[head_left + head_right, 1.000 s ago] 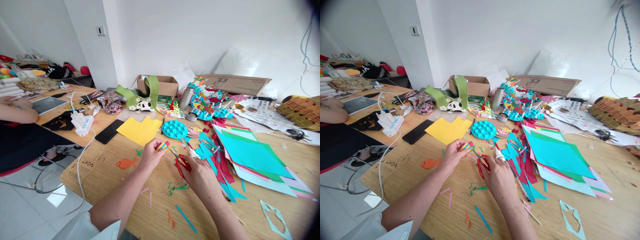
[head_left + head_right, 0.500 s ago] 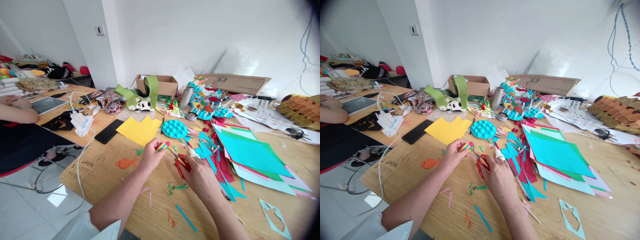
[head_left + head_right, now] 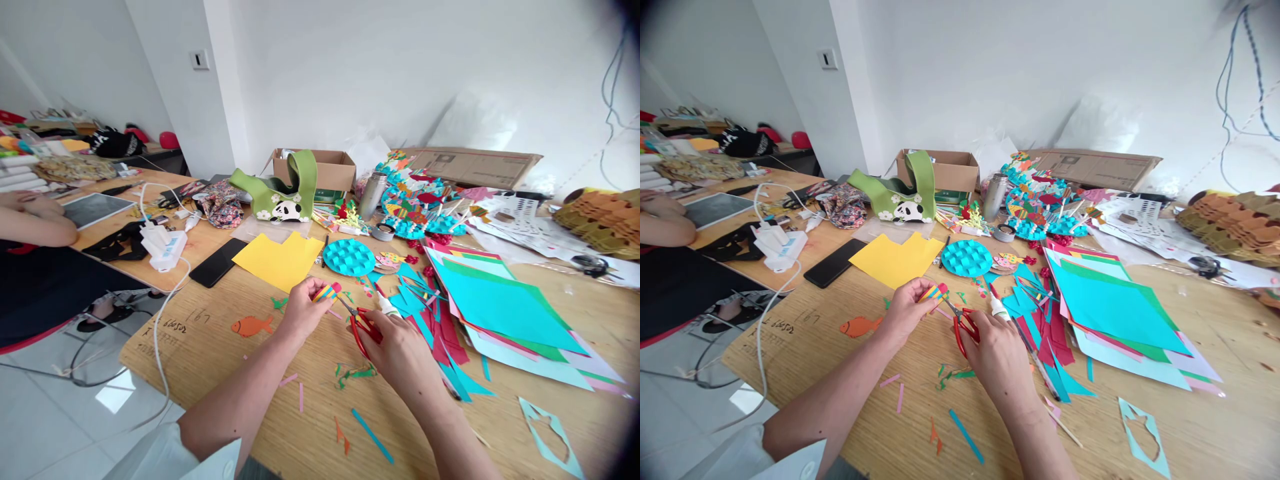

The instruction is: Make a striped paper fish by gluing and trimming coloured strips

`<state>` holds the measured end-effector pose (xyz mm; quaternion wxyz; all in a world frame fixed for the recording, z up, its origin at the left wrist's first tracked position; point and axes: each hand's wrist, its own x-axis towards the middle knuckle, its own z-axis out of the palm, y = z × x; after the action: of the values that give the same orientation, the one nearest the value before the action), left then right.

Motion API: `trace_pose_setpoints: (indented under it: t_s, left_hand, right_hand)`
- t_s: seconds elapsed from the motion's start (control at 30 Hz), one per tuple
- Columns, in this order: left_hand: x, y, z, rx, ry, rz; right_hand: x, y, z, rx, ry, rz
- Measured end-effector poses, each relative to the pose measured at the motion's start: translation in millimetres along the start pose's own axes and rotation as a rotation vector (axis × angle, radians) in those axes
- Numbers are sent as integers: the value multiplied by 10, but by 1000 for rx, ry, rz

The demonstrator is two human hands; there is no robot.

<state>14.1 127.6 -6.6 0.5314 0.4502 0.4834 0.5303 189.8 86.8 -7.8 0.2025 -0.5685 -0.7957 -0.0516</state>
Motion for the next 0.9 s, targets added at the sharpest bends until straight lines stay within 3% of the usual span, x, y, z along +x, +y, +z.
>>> trace_pose_setpoints:
  t_s: [0.9]
  left_hand:
    - [10,-5,-4,-11,-36,6]
  right_hand:
    - [6,-17,-28,18,38,-21]
